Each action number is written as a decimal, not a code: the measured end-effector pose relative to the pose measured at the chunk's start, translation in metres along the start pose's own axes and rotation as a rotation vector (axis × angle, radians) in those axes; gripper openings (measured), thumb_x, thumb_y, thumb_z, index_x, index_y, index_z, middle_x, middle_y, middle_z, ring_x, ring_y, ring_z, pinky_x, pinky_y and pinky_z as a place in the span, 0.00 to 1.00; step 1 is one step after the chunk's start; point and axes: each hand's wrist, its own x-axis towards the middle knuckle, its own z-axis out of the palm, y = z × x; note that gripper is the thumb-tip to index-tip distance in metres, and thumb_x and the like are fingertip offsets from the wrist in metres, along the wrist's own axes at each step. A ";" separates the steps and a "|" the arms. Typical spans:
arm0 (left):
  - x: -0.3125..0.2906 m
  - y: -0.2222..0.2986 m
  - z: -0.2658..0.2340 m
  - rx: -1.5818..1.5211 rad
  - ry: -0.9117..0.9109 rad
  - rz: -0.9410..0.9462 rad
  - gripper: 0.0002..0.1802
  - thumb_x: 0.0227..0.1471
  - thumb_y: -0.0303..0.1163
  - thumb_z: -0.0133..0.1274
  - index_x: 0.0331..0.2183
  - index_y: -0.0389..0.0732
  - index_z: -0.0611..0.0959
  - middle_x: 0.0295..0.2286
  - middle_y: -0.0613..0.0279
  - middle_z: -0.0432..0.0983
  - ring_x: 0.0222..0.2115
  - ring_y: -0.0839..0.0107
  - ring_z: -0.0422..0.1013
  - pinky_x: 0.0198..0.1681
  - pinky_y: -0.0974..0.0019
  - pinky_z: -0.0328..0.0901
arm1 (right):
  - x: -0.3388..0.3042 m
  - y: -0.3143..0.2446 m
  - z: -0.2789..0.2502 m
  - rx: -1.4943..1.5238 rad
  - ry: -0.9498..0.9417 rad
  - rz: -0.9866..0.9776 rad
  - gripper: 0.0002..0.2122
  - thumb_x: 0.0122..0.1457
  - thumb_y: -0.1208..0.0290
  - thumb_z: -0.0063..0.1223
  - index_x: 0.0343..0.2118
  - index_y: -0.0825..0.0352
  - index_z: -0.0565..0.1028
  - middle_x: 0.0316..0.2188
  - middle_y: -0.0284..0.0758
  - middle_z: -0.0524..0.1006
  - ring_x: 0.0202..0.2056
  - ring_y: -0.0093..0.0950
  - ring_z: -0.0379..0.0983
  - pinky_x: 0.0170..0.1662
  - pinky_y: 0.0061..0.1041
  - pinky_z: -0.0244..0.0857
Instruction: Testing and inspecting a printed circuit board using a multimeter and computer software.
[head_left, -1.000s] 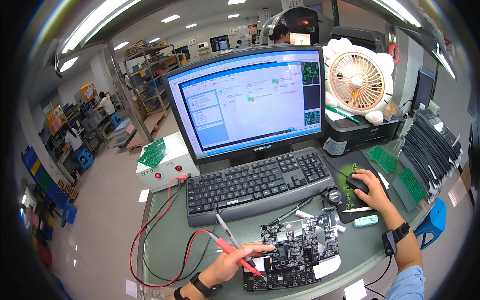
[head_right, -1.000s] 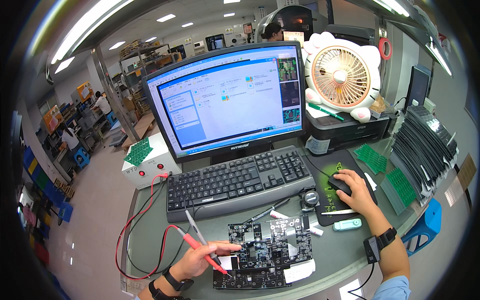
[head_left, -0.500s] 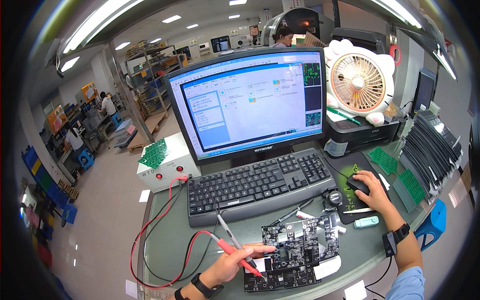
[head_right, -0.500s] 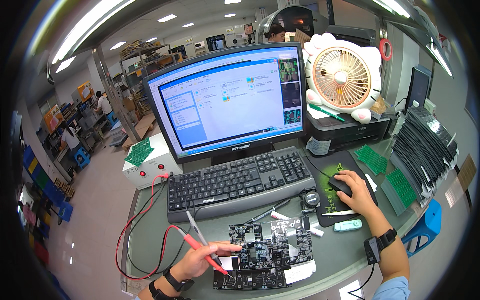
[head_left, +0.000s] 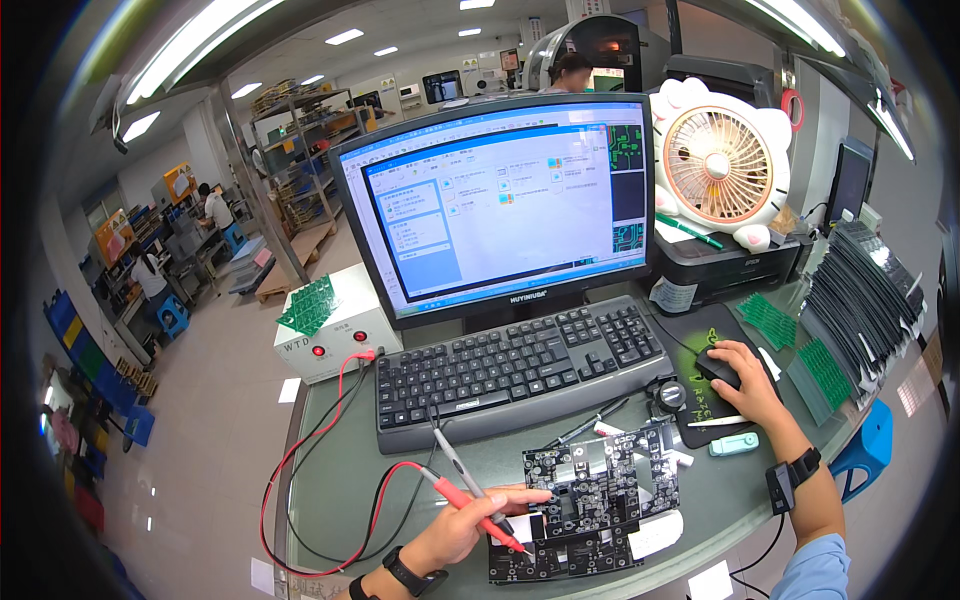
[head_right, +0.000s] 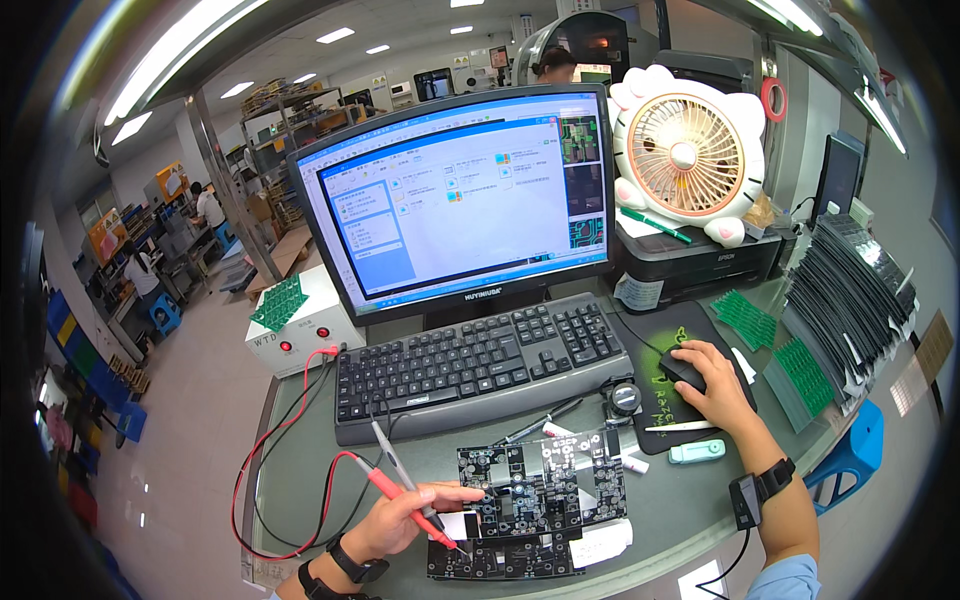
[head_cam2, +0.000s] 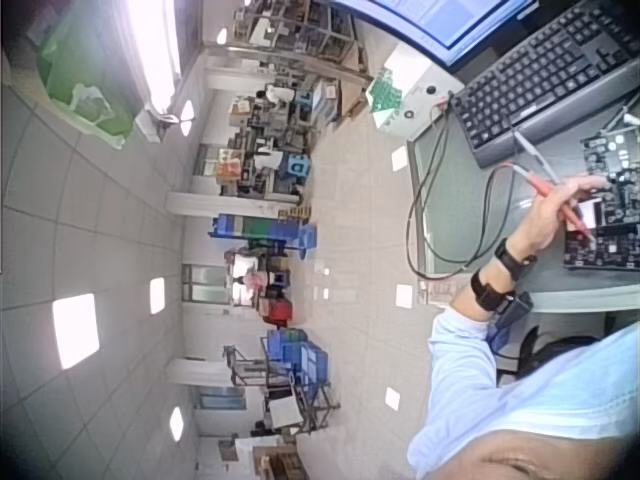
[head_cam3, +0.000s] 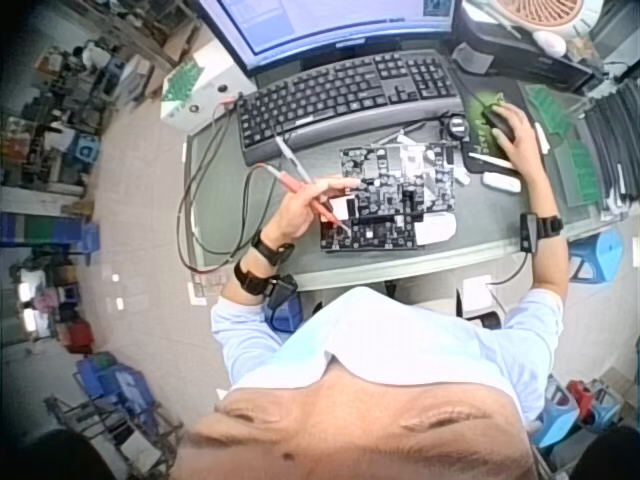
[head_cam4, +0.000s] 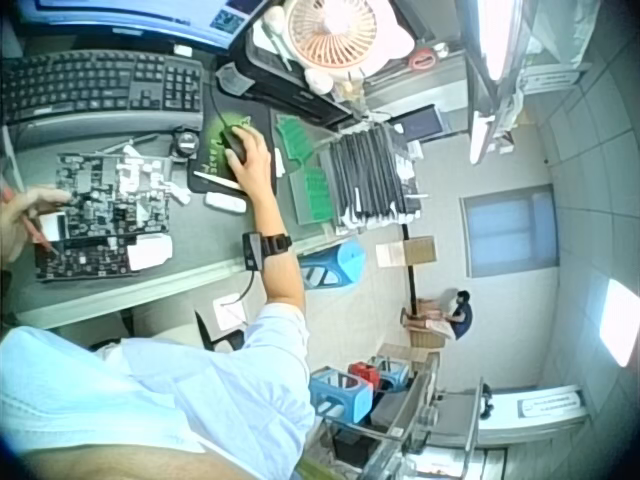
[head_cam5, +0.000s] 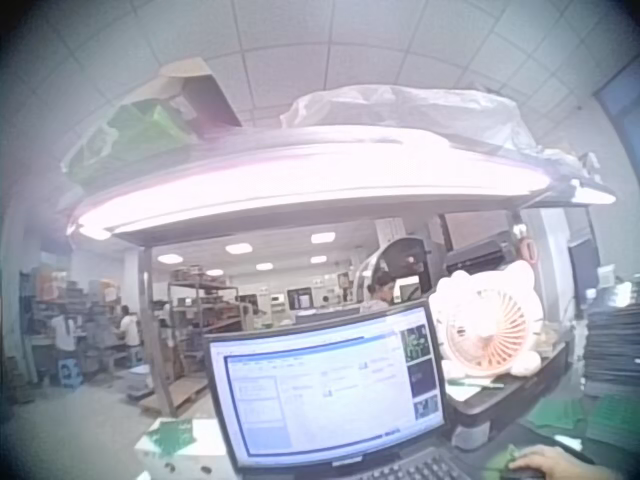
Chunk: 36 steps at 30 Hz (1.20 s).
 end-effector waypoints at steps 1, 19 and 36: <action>0.000 0.000 0.000 0.000 -0.002 -0.001 0.28 0.62 0.39 0.33 0.54 0.29 0.73 0.55 0.50 0.69 0.55 0.61 0.65 0.61 0.58 0.55 | 0.000 0.000 0.000 -0.005 0.000 -0.003 0.22 0.50 0.73 0.62 0.50 0.59 0.72 0.54 0.38 0.69 0.57 0.38 0.64 0.59 0.36 0.55; 0.000 0.000 0.000 0.036 0.023 0.029 0.28 0.62 0.39 0.35 0.53 0.29 0.74 0.54 0.51 0.71 0.52 0.61 0.67 0.58 0.60 0.60 | 0.000 -0.003 -0.003 -0.010 0.000 0.003 0.22 0.51 0.75 0.61 0.50 0.61 0.72 0.54 0.40 0.68 0.56 0.40 0.64 0.59 0.34 0.58; 0.001 -0.006 -0.005 0.056 0.007 0.053 0.29 0.62 0.40 0.34 0.54 0.28 0.72 0.53 0.52 0.71 0.51 0.62 0.67 0.57 0.61 0.60 | -0.001 0.006 0.000 -0.013 -0.015 0.025 0.22 0.49 0.74 0.59 0.51 0.58 0.73 0.54 0.37 0.67 0.57 0.38 0.63 0.58 0.36 0.57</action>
